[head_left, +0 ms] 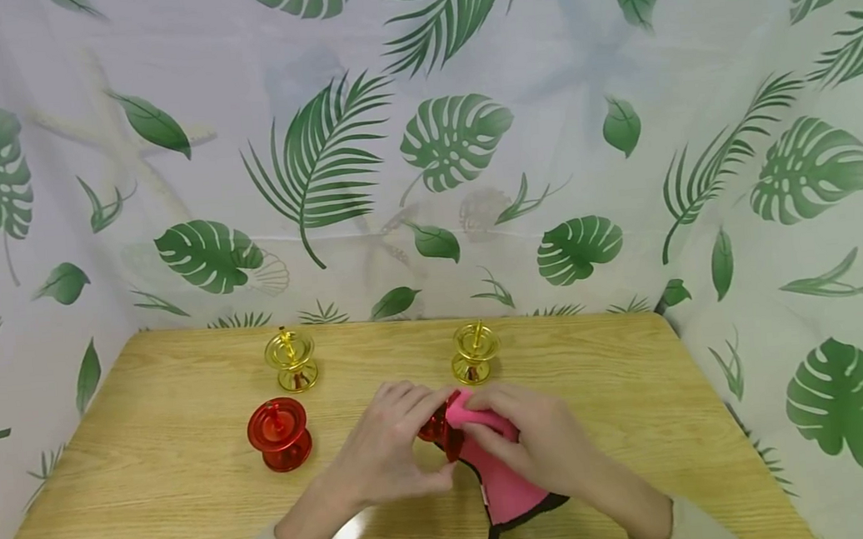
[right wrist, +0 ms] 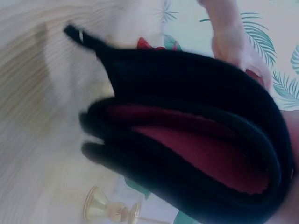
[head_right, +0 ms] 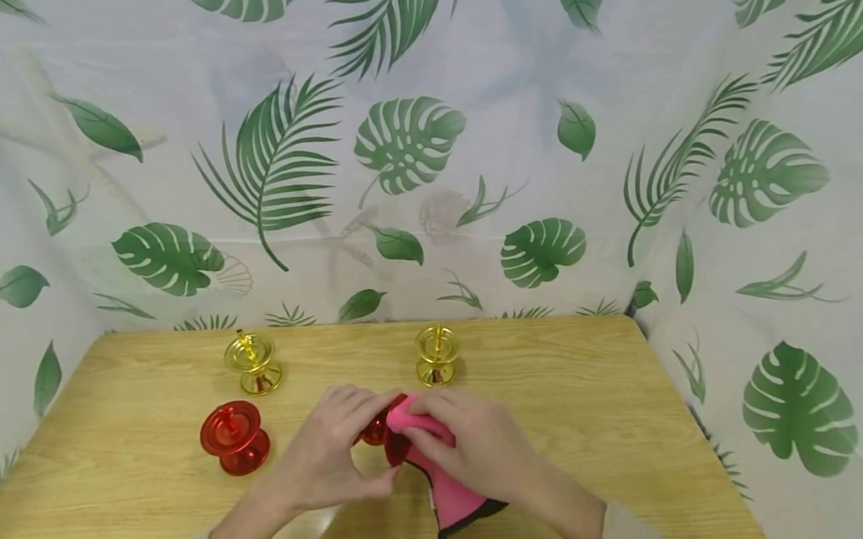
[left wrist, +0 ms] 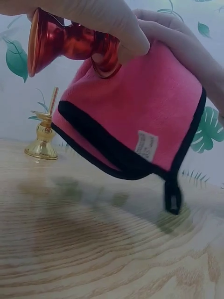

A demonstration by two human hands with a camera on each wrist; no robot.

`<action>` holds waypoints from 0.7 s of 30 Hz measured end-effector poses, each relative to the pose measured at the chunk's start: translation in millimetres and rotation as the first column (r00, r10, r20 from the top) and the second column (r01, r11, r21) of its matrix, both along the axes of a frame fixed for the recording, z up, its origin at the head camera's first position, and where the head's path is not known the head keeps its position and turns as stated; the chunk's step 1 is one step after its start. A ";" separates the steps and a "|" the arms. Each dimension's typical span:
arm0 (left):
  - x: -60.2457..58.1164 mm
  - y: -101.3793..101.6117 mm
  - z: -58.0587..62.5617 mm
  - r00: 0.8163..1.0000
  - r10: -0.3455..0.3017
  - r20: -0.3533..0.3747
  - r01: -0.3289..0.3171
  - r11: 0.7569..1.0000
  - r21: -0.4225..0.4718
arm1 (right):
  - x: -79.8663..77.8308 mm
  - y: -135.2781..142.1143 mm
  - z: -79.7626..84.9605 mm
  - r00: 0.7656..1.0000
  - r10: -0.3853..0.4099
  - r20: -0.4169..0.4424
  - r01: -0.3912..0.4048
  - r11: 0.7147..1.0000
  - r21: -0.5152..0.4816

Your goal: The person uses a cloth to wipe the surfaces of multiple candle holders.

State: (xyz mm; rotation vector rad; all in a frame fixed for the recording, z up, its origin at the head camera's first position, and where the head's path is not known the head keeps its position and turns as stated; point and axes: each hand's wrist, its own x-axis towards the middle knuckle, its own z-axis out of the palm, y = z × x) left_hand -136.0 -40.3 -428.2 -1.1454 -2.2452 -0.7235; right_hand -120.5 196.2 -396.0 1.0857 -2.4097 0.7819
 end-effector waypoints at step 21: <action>6.6 2.9 10.8 0.930 -0.056 0.364 -0.074 0.940 0.334 | 2.9 16.6 -16.3 1.000 0.013 0.025 0.001 0.871 -0.492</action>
